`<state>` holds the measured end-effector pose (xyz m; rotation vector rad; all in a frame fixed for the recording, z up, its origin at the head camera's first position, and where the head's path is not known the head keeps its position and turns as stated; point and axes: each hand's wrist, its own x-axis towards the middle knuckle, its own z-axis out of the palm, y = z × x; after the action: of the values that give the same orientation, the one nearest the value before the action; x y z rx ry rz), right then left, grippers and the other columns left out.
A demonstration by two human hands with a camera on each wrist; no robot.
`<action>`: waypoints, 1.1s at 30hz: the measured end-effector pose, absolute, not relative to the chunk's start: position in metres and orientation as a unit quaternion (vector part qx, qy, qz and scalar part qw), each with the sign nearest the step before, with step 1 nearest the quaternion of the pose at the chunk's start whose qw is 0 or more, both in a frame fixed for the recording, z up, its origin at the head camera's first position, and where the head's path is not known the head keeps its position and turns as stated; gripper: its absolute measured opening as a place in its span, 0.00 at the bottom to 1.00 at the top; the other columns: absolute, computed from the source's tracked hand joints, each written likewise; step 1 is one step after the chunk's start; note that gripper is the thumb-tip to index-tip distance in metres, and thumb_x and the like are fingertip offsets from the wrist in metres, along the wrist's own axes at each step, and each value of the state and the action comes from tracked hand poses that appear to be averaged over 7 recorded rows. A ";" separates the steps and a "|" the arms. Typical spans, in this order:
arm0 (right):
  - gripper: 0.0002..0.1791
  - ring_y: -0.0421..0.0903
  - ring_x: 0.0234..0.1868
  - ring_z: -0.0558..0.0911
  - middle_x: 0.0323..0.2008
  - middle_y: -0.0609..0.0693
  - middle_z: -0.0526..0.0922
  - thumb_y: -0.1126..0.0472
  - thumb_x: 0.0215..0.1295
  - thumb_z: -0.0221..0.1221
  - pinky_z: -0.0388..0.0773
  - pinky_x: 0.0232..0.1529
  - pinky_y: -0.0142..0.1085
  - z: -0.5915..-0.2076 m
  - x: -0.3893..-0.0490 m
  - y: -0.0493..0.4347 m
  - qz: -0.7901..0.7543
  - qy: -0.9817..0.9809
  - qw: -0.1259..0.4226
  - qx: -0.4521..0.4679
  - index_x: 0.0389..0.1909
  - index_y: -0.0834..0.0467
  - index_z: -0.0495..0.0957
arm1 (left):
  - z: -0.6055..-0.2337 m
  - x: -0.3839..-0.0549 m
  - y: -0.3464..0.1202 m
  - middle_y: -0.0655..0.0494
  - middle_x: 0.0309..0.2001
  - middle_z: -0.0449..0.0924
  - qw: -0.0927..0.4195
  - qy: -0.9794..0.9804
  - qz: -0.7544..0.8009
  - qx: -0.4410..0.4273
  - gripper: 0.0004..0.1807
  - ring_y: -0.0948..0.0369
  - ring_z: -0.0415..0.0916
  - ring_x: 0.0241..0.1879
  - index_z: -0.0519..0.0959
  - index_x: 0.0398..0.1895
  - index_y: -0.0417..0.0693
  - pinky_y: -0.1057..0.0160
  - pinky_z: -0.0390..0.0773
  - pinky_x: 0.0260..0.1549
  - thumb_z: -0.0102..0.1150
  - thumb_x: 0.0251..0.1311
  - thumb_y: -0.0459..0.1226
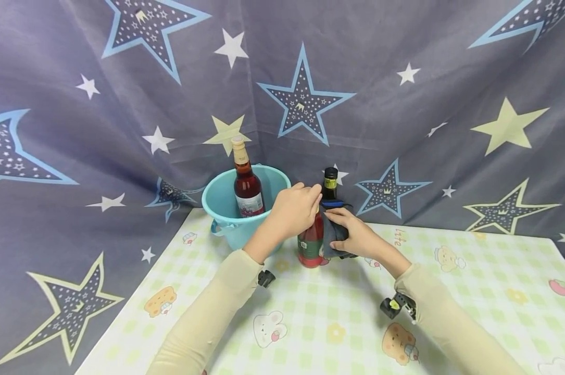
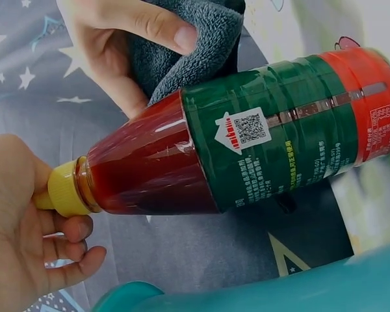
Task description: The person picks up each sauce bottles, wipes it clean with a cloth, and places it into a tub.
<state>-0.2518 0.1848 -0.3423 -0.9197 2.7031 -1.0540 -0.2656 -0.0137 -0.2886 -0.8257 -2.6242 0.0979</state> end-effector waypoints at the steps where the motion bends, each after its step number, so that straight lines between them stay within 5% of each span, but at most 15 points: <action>1: 0.40 0.71 0.73 0.62 0.74 0.69 0.60 0.66 0.65 0.67 0.68 0.65 0.64 -0.343 -0.251 0.185 -0.346 0.887 0.048 -0.302 0.75 0.68 0.61 | -0.289 -0.265 -0.013 0.61 0.30 0.81 0.194 -0.935 0.036 -0.295 0.15 0.61 0.76 0.33 0.74 0.45 0.52 0.65 0.76 0.28 0.36 0.82 0.45; 13: 0.39 0.70 0.72 0.62 0.73 0.70 0.61 0.67 0.65 0.67 0.67 0.65 0.64 -0.330 -0.254 0.191 -0.332 0.886 0.026 -0.321 0.74 0.69 0.62 | -0.282 -0.269 -0.011 0.60 0.26 0.79 0.248 -0.921 0.020 -0.299 0.15 0.61 0.74 0.29 0.74 0.41 0.51 0.65 0.74 0.25 0.38 0.82 0.44; 23: 0.39 0.70 0.71 0.65 0.72 0.71 0.62 0.67 0.63 0.68 0.70 0.63 0.60 -0.356 -0.248 0.192 -0.315 0.897 0.052 -0.306 0.72 0.72 0.63 | -0.295 -0.266 -0.009 0.60 0.27 0.79 0.216 -0.934 -0.003 -0.286 0.14 0.60 0.74 0.32 0.73 0.42 0.51 0.64 0.74 0.26 0.38 0.82 0.45; 33: 0.39 0.73 0.72 0.62 0.73 0.71 0.60 0.66 0.63 0.68 0.69 0.64 0.63 -0.363 -0.238 0.188 -0.318 0.898 0.066 -0.297 0.73 0.71 0.63 | -0.299 -0.263 -0.012 0.61 0.25 0.78 0.241 -0.931 0.008 -0.273 0.15 0.60 0.77 0.33 0.76 0.44 0.51 0.63 0.78 0.26 0.41 0.80 0.48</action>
<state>-0.2384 0.1877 -0.3632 -0.8971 2.7082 -0.9606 -0.2634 -0.0116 -0.2987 -0.7465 -2.5483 0.0222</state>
